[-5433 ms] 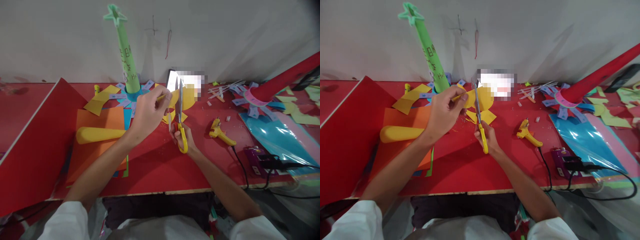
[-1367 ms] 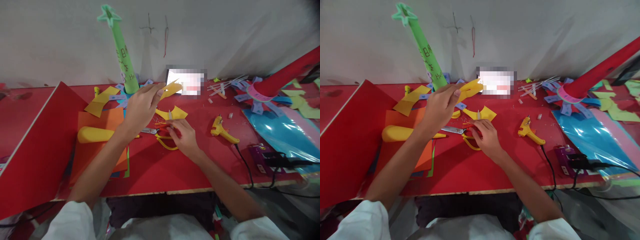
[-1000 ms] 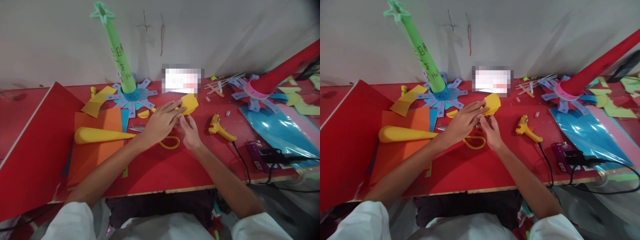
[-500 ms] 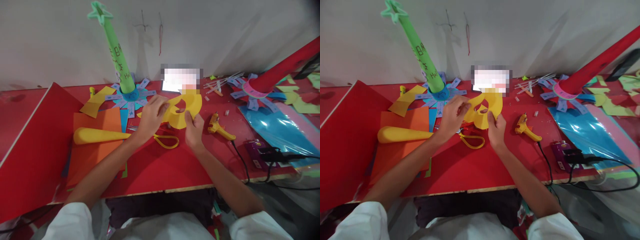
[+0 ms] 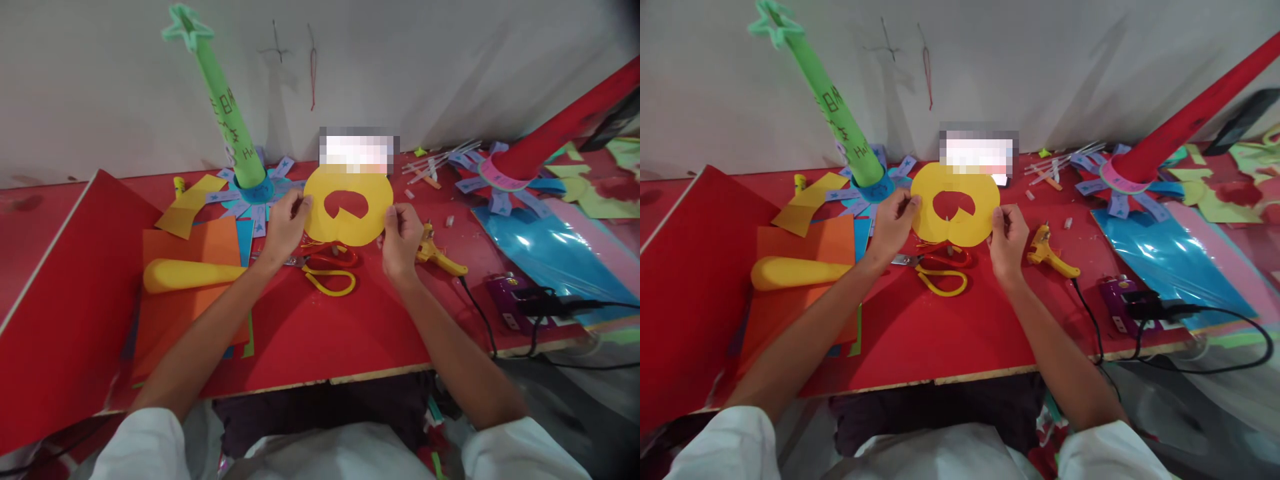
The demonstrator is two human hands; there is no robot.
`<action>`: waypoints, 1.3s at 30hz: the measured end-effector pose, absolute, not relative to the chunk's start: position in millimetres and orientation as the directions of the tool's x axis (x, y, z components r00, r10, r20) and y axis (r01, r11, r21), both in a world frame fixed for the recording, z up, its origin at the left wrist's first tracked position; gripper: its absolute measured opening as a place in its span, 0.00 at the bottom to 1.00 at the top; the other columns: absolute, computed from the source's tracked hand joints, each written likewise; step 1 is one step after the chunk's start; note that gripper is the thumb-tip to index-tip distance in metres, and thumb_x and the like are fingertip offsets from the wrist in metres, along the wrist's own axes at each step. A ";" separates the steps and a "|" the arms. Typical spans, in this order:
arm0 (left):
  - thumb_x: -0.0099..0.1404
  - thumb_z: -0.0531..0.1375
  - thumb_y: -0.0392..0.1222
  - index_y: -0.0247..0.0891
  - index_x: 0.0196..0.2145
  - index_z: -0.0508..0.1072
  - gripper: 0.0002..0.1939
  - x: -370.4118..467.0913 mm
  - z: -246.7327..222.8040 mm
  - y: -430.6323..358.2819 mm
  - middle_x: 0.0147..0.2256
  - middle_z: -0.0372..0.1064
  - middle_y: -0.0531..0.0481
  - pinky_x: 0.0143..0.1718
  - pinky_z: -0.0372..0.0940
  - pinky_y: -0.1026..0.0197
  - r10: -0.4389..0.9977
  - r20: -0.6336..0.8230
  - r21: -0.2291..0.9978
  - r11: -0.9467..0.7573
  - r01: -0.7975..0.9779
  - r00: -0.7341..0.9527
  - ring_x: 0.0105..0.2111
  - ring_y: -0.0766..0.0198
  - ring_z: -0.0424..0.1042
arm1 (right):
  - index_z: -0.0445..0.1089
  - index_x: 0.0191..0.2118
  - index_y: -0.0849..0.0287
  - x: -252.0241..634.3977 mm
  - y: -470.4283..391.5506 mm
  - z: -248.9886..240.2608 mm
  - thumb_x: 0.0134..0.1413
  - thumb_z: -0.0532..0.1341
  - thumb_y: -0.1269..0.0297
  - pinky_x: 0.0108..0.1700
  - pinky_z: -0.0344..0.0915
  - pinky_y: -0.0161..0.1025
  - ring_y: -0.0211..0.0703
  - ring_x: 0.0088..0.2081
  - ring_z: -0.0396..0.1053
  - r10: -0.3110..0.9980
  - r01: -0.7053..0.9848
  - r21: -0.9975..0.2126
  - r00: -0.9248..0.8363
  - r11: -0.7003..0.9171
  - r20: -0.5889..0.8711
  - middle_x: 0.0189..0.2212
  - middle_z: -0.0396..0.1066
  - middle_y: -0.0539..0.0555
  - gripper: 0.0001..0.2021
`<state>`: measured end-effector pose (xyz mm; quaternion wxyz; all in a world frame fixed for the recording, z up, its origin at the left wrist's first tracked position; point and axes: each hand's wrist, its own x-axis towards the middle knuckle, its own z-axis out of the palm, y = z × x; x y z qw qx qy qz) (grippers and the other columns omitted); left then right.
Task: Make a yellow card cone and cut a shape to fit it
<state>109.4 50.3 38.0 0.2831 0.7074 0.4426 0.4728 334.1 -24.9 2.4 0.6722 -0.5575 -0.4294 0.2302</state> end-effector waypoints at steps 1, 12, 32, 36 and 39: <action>0.78 0.59 0.44 0.42 0.32 0.62 0.15 109.4 38.3 49.8 0.29 0.59 0.54 0.32 0.57 0.58 0.890 0.428 0.814 -0.456 0.359 0.159 0.29 0.65 0.59 | 0.64 0.35 0.50 335.4 -24.1 0.8 0.68 0.63 0.34 0.20 0.53 0.40 0.37 0.20 0.55 0.784 0.191 -0.943 0.524 0.273 0.333 0.25 0.58 0.45 0.24; 0.79 0.57 0.44 0.43 0.32 0.63 0.15 112.0 41.7 43.8 0.29 0.62 0.54 0.31 0.56 0.58 0.884 0.452 0.802 -0.460 0.381 0.116 0.30 0.64 0.60 | 0.64 0.35 0.50 343.1 -21.3 -7.1 0.71 0.60 0.33 0.26 0.56 0.41 0.43 0.26 0.57 0.765 0.365 -0.898 0.498 0.244 0.410 0.27 0.58 0.47 0.25; 0.76 0.61 0.46 0.43 0.33 0.74 0.12 66.0 92.7 61.7 0.27 0.68 0.51 0.31 0.56 0.57 0.786 0.363 0.626 -0.604 0.493 0.501 0.26 0.62 0.63 | 0.73 0.37 0.53 314.6 -28.8 3.9 0.51 0.75 0.35 0.34 0.68 0.38 0.41 0.31 0.70 0.991 -0.058 -0.989 0.026 0.135 0.134 0.29 0.73 0.48 0.26; 0.75 0.61 0.43 0.43 0.32 0.73 0.11 73.8 91.7 57.2 0.26 0.68 0.53 0.31 0.55 0.57 0.737 0.301 0.604 -0.638 0.477 0.605 0.25 0.63 0.63 | 0.74 0.41 0.52 306.1 -36.1 6.7 0.53 0.73 0.33 0.34 0.72 0.42 0.44 0.31 0.73 0.996 -0.099 -0.993 -0.062 0.064 0.070 0.29 0.74 0.49 0.27; 0.79 0.58 0.47 0.44 0.38 0.74 0.11 71.9 94.4 47.7 0.29 0.72 0.52 0.31 0.55 0.56 0.720 0.241 0.533 -0.658 0.532 0.651 0.27 0.61 0.67 | 0.71 0.34 0.53 301.5 -40.0 5.4 0.55 0.73 0.35 0.30 0.68 0.40 0.43 0.28 0.69 0.998 -0.061 -0.996 -0.030 0.062 0.064 0.25 0.69 0.48 0.25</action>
